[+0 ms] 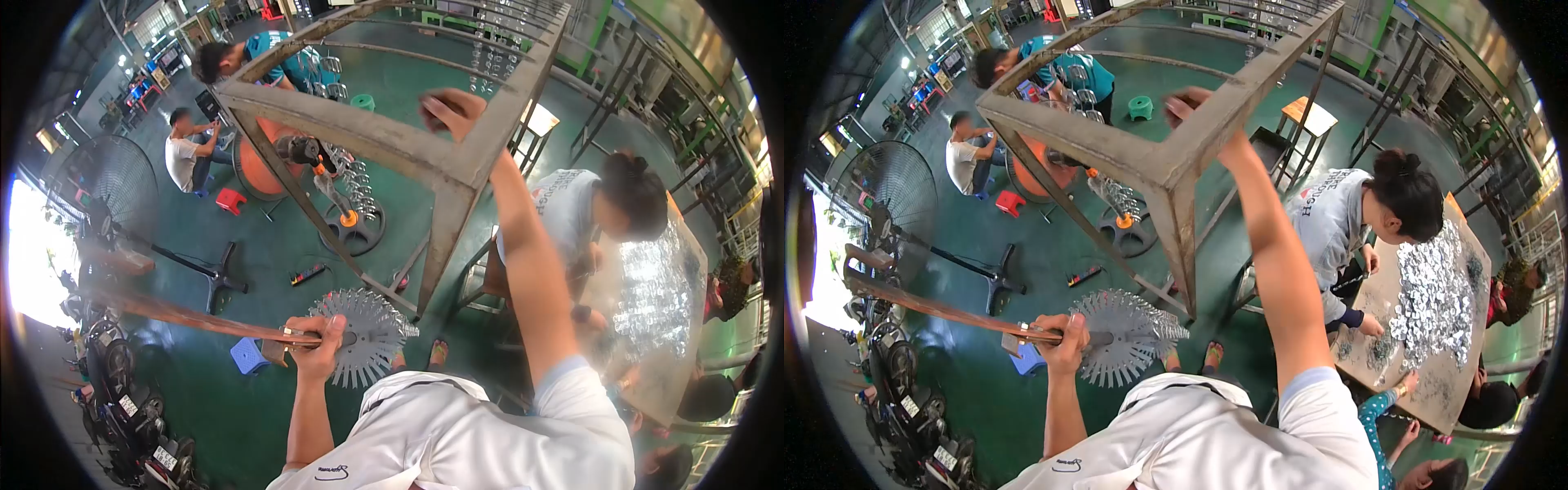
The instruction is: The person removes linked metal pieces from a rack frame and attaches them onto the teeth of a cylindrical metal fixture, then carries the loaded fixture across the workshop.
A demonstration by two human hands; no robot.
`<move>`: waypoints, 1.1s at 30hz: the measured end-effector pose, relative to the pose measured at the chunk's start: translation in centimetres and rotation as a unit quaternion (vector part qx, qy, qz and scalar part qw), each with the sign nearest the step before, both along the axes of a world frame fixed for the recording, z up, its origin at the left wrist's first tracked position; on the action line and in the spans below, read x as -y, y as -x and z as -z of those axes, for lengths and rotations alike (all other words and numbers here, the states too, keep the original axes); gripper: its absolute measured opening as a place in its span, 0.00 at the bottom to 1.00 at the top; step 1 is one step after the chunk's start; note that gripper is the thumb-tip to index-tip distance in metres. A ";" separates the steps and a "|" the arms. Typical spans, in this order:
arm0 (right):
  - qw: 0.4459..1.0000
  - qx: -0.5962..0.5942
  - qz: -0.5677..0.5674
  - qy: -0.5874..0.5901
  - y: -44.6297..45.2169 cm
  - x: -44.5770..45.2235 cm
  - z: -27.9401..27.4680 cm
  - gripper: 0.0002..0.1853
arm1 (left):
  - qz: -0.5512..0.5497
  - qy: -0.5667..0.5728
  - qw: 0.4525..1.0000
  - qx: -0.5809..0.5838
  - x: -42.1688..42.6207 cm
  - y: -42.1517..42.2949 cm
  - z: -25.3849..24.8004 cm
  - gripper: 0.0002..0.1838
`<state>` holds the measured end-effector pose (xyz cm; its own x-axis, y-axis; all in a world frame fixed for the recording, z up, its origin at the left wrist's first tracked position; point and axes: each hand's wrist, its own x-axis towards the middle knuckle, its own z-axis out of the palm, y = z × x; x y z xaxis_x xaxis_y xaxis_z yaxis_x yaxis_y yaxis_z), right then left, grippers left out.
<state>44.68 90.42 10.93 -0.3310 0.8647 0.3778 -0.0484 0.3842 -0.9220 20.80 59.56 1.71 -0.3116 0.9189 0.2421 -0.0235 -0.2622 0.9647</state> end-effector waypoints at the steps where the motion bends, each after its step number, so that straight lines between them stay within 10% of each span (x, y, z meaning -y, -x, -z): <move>1: 1.000 -0.016 -0.019 -0.018 1.9 -2.2 -0.6 0.15 | -0.005 0.002 1.000 0.003 0.0 0.0 -0.1 0.27; 17: 0.962 0.014 -0.273 -0.008 10.9 -11.9 -6.5 0.16 | -0.064 -0.018 0.995 -0.072 0.7 1.3 1.6 0.24; 33: 0.989 -0.081 -0.125 0.004 6.2 -7.9 -2.9 0.15 | -0.077 -0.053 0.992 -0.081 0.2 1.9 1.2 0.24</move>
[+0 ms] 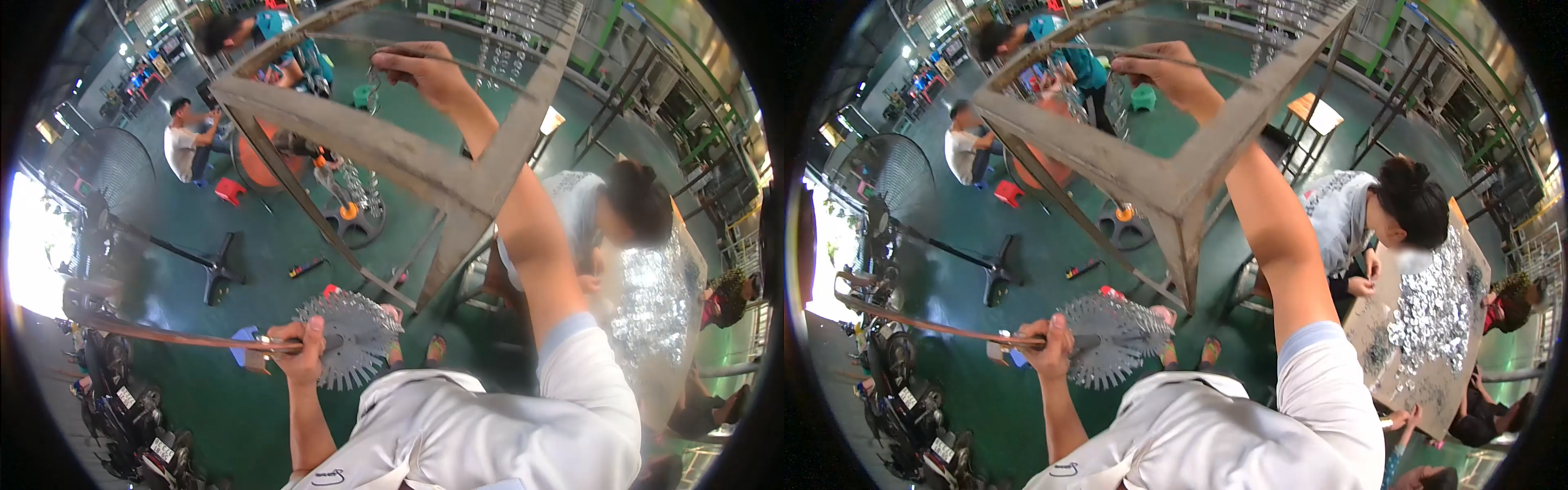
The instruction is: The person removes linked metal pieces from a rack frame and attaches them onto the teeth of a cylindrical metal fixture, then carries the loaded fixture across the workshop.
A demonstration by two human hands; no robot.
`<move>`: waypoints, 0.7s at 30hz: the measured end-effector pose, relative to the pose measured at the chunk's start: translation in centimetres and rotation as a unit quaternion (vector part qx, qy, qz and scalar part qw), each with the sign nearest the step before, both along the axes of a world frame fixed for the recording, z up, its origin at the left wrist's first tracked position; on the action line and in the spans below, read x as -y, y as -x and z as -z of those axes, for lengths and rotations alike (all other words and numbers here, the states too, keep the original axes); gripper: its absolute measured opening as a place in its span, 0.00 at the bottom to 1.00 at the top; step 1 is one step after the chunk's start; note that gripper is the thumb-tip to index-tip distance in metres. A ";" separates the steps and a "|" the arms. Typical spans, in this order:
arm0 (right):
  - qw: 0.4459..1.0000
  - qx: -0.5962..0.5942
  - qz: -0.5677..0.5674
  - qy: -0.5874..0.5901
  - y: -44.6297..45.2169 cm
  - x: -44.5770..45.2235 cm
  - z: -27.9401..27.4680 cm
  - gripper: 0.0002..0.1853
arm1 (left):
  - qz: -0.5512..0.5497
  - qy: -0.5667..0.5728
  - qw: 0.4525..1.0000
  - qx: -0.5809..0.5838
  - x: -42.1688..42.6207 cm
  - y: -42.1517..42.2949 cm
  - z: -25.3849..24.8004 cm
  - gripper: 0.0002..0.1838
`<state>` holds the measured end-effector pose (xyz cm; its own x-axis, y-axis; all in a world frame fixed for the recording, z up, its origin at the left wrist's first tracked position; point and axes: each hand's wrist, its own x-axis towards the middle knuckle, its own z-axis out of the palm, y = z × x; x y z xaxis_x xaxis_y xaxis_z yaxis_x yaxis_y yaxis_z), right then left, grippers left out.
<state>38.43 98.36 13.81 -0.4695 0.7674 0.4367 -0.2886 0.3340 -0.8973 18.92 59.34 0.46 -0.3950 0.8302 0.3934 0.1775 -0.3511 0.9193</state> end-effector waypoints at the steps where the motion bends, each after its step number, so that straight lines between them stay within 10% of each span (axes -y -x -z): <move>1: 1.000 -0.008 0.009 -0.007 -1.0 0.9 0.7 0.14 | 0.000 -0.001 1.000 0.005 0.0 0.1 -0.1 0.24; 10: 0.931 0.058 0.315 -0.173 -10.6 13.0 8.6 0.10 | -0.004 0.003 0.999 0.037 -0.2 -0.7 -1.7 0.26; 21: 0.916 0.127 0.380 0.027 -12.9 29.8 12.2 0.08 | -0.006 0.000 0.999 0.049 -0.8 -1.6 -3.3 0.25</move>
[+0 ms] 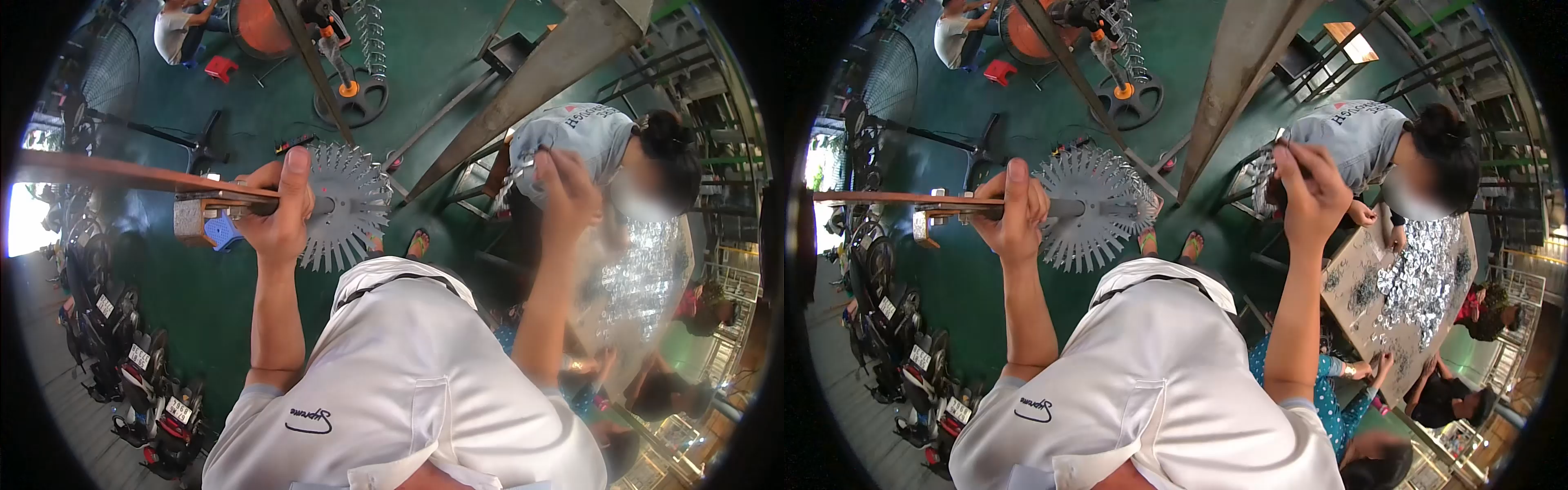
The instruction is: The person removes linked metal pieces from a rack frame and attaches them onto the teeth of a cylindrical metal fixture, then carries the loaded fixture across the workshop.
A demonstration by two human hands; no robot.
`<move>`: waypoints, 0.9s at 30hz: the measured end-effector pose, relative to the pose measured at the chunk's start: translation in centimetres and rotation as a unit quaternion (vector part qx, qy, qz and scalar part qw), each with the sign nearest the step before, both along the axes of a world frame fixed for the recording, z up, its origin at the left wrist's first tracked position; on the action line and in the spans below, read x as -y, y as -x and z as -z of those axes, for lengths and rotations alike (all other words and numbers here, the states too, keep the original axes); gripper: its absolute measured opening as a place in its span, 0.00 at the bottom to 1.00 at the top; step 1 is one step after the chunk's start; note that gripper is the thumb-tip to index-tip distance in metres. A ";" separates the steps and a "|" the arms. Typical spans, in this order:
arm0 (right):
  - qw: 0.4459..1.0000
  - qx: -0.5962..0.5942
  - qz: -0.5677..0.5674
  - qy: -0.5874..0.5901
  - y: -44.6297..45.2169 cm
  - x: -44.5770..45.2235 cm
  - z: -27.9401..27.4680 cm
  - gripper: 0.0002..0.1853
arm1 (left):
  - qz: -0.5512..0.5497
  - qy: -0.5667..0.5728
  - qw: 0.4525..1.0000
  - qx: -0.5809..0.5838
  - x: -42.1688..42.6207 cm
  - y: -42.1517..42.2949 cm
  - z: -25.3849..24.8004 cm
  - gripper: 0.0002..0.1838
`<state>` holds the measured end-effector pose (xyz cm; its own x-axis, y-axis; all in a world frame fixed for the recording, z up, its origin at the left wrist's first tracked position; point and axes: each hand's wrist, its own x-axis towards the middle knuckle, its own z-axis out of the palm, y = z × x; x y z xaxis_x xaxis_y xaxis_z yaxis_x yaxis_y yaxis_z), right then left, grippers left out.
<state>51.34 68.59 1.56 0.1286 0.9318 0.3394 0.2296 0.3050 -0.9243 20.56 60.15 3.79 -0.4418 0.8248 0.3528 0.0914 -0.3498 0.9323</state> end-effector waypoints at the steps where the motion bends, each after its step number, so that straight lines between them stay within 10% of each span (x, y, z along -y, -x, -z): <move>1: 1.000 -0.016 0.001 0.004 -0.1 0.9 0.8 0.08 | -0.002 0.003 1.000 0.003 0.0 -0.1 0.0 0.25; 27: 0.989 -0.023 -0.145 0.020 8.5 9.3 8.5 0.08 | -0.048 -0.041 0.997 0.048 0.5 -2.1 -4.0 0.27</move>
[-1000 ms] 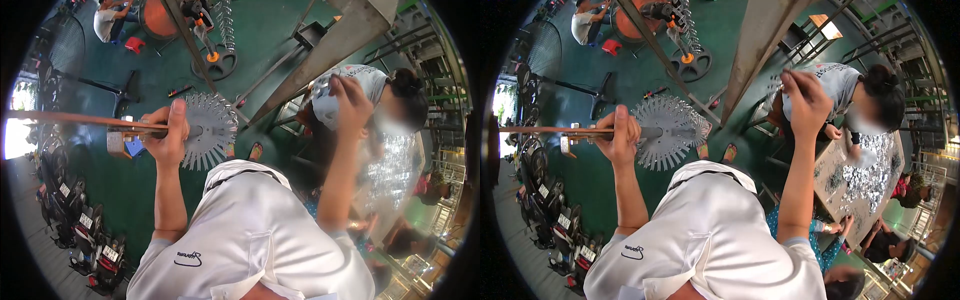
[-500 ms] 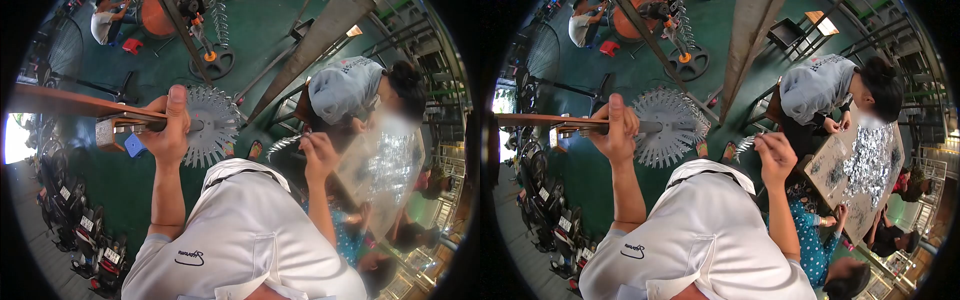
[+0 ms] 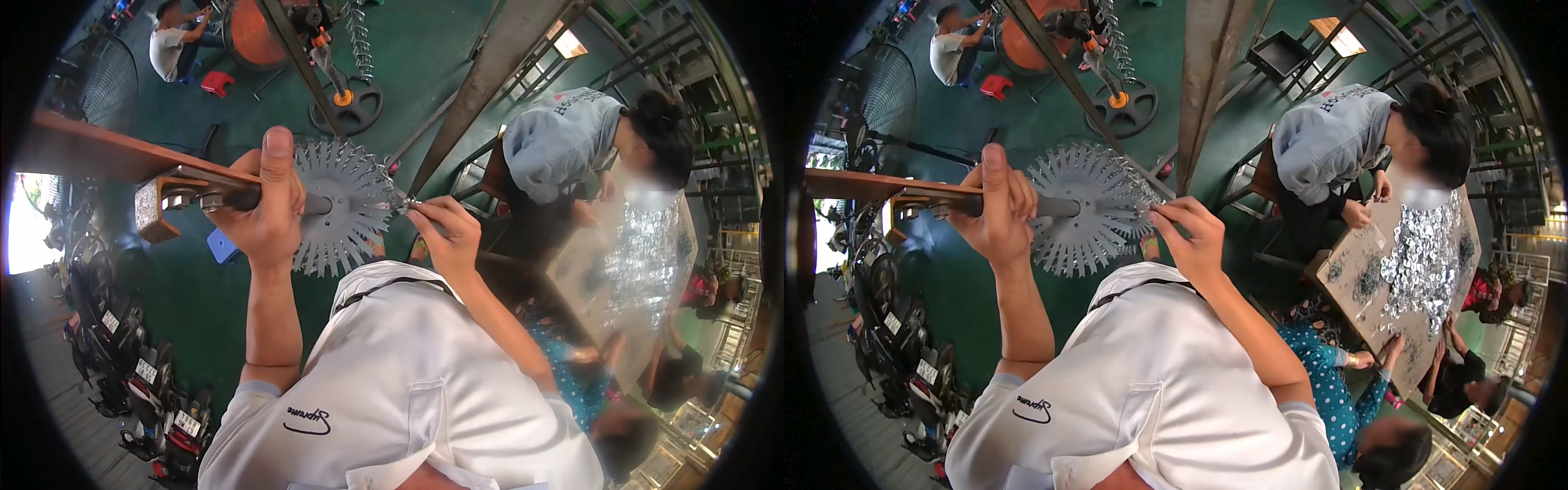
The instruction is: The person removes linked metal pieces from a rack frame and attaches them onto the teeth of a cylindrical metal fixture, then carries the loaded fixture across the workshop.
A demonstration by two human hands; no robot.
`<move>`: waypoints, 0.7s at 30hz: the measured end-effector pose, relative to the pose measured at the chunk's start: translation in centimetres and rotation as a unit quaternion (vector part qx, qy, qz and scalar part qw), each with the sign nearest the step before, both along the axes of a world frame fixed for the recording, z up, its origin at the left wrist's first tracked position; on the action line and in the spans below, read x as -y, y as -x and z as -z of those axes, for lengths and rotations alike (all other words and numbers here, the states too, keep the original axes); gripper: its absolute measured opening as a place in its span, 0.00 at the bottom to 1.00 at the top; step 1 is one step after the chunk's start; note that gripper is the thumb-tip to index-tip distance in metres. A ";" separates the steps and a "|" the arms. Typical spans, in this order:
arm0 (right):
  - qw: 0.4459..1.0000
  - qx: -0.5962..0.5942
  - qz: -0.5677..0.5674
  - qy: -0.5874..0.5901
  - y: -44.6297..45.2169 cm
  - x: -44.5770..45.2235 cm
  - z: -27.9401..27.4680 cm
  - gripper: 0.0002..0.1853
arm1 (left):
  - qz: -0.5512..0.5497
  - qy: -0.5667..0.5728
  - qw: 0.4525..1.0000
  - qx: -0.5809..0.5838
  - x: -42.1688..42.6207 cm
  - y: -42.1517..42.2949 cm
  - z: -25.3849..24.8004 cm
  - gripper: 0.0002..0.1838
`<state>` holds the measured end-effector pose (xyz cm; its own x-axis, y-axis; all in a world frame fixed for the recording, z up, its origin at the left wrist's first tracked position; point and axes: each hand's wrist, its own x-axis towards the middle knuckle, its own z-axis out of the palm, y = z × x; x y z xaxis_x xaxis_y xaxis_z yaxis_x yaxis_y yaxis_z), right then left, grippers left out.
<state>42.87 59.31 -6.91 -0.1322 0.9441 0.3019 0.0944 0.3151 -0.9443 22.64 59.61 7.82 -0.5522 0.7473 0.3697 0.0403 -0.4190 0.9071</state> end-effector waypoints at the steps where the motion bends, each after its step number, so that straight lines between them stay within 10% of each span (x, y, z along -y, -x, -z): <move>1: 1.000 0.010 0.005 -0.008 0.5 -0.3 -0.2 0.08 | -0.001 -0.002 1.000 0.000 0.0 0.0 -0.1 0.27; 21: 0.989 0.142 -0.023 0.015 4.0 -1.8 0.9 0.10 | -0.022 0.029 0.999 -0.022 0.0 0.8 0.9 0.26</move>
